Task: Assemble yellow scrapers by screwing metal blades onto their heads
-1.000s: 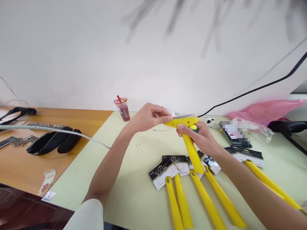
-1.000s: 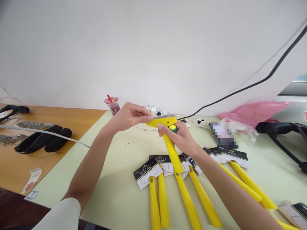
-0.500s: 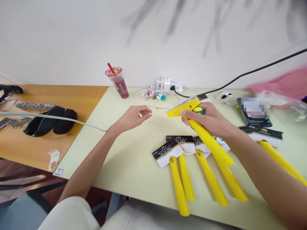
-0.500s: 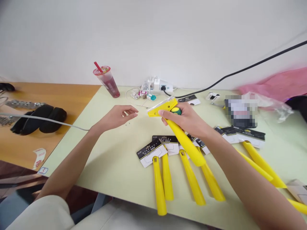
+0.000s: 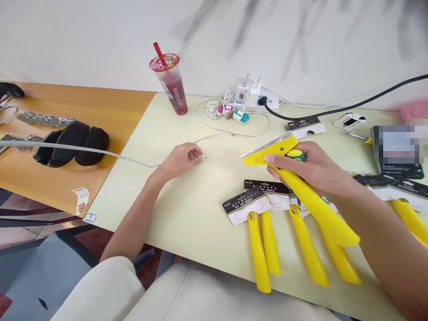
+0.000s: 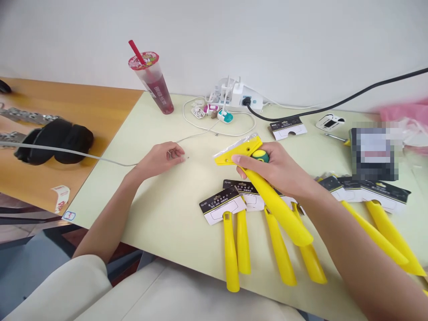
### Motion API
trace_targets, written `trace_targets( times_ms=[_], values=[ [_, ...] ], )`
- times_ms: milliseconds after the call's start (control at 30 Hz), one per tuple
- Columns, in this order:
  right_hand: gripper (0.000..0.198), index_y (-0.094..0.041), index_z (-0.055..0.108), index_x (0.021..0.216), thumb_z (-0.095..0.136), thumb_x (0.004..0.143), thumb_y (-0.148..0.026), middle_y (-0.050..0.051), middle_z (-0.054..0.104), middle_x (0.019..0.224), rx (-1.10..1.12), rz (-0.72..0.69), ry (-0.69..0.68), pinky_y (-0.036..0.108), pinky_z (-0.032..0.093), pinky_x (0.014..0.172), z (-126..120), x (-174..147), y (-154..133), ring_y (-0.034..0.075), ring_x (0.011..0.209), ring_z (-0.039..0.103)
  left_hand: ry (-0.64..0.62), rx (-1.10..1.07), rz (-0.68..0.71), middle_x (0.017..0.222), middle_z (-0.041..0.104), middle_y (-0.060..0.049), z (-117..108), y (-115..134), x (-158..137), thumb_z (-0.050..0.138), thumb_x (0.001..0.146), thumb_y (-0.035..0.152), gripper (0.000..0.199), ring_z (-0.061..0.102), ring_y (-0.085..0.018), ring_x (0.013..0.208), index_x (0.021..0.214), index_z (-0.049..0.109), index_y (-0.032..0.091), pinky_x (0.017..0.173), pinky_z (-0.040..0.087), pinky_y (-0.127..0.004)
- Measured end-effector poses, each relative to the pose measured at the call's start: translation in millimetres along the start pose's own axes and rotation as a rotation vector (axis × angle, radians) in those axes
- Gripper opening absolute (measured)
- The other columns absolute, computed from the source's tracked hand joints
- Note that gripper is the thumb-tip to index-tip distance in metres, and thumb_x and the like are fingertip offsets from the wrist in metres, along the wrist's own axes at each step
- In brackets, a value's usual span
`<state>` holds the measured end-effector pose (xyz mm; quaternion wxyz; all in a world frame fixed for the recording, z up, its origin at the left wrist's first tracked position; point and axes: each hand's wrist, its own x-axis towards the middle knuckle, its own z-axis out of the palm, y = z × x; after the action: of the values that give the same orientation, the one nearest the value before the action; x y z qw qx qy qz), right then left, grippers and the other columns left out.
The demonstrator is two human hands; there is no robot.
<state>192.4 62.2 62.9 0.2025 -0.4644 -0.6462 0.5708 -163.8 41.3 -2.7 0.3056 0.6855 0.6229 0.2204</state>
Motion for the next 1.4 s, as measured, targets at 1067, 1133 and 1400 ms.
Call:
trace_targets(
  times_ms=[1067, 1133, 1400],
  values=[
    [0.044, -0.020, 0.070, 0.076, 0.078, 0.092, -0.061, -0.002, 0.056, 0.066, 0.161, -0.051, -0.113, 0.028, 0.035, 0.049, 49, 1, 12, 0.012, 0.055, 0.046, 0.201, -0.302, 0.561, 0.116, 0.069, -0.009, 39, 80, -32, 0.078, 0.100, 0.036, 0.012, 0.068, -0.022, 0.112, 0.103, 0.080, 0.025, 0.102, 0.056, -0.041],
    [0.045, -0.020, 0.069, 0.077, 0.077, 0.093, -0.062, 0.000, 0.059, 0.069, 0.190, -0.039, -0.131, 0.028, 0.035, 0.050, 50, 2, 15, 0.012, 0.056, 0.046, 0.248, -0.323, 0.591, 0.115, 0.071, -0.009, 42, 77, -32, 0.079, 0.099, 0.036, 0.011, 0.069, -0.021, 0.109, 0.103, 0.083, 0.026, 0.098, 0.059, -0.040],
    [0.045, -0.019, 0.070, 0.077, 0.086, 0.085, -0.060, -0.002, 0.055, 0.068, 0.372, 0.047, -0.121, 0.030, 0.033, 0.052, 54, 4, 14, 0.012, 0.057, 0.044, 0.436, -0.090, 0.730, 0.110, 0.081, -0.008, 50, 64, -30, 0.074, 0.102, 0.037, 0.012, 0.070, -0.023, 0.101, 0.105, 0.086, 0.034, 0.089, 0.061, -0.046]
  ],
)
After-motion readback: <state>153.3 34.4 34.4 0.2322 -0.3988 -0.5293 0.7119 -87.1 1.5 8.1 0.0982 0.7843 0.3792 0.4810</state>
